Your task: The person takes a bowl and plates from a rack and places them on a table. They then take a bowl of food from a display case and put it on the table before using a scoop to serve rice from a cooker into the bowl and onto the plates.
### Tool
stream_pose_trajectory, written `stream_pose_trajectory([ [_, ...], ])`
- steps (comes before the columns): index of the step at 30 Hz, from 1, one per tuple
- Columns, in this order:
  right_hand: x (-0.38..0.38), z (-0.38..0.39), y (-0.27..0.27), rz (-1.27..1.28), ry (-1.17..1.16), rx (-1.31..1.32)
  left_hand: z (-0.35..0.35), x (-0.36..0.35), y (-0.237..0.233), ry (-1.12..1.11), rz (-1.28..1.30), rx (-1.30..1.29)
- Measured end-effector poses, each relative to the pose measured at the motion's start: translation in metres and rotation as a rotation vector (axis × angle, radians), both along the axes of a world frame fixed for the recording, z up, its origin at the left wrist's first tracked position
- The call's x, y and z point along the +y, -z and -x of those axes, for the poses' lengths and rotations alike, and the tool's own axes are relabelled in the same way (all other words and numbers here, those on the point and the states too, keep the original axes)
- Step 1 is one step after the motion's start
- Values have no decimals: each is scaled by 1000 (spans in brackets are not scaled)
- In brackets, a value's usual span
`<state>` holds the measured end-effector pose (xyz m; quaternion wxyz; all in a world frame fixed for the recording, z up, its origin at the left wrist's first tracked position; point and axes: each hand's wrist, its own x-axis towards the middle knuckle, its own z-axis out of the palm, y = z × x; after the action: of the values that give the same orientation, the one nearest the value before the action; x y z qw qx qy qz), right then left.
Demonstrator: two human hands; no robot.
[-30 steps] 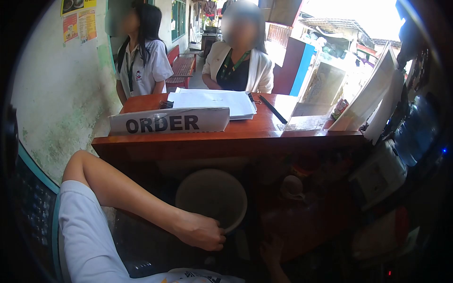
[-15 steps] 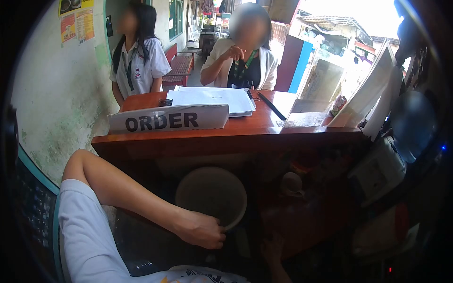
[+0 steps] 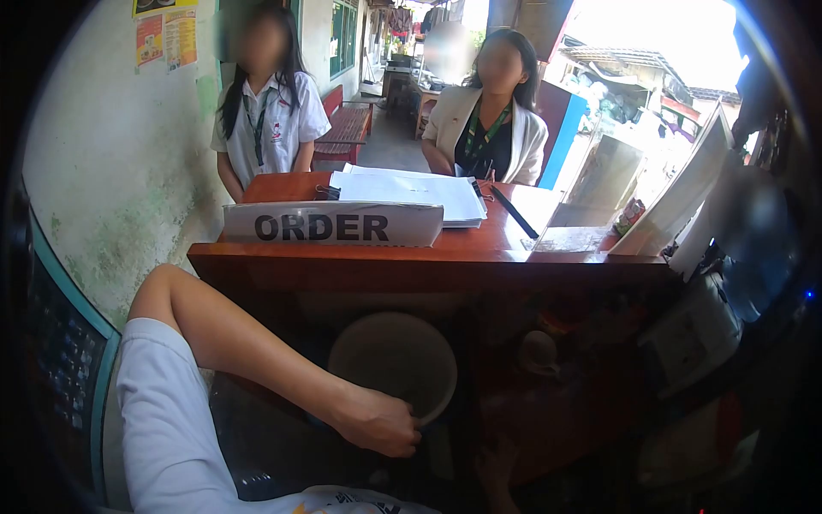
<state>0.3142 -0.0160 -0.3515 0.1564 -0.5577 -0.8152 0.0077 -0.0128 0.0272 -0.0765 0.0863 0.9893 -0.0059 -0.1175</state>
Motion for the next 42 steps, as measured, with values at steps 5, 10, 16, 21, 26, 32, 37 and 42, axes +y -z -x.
stream_pose_trajectory([
  [5,0,-1,4,19,6,-4,3,0,10,-21,79,-204],
  [10,-1,0,0,-8,-1,9,4,-2,7,-16,67,-180],
  [16,-1,3,-5,-10,1,6,1,-3,-4,3,-4,8],
  [21,0,3,-1,-11,7,7,1,-2,-4,0,-20,6],
  [26,0,1,3,-24,13,-5,1,0,-3,-14,-4,-14],
  [32,0,0,3,1,8,10,2,0,-1,-23,-14,-27],
  [37,-1,0,-4,26,-13,16,2,1,3,-23,-19,-48],
  [42,-2,-2,2,-9,-12,9,2,0,0,-43,-16,-62],
])
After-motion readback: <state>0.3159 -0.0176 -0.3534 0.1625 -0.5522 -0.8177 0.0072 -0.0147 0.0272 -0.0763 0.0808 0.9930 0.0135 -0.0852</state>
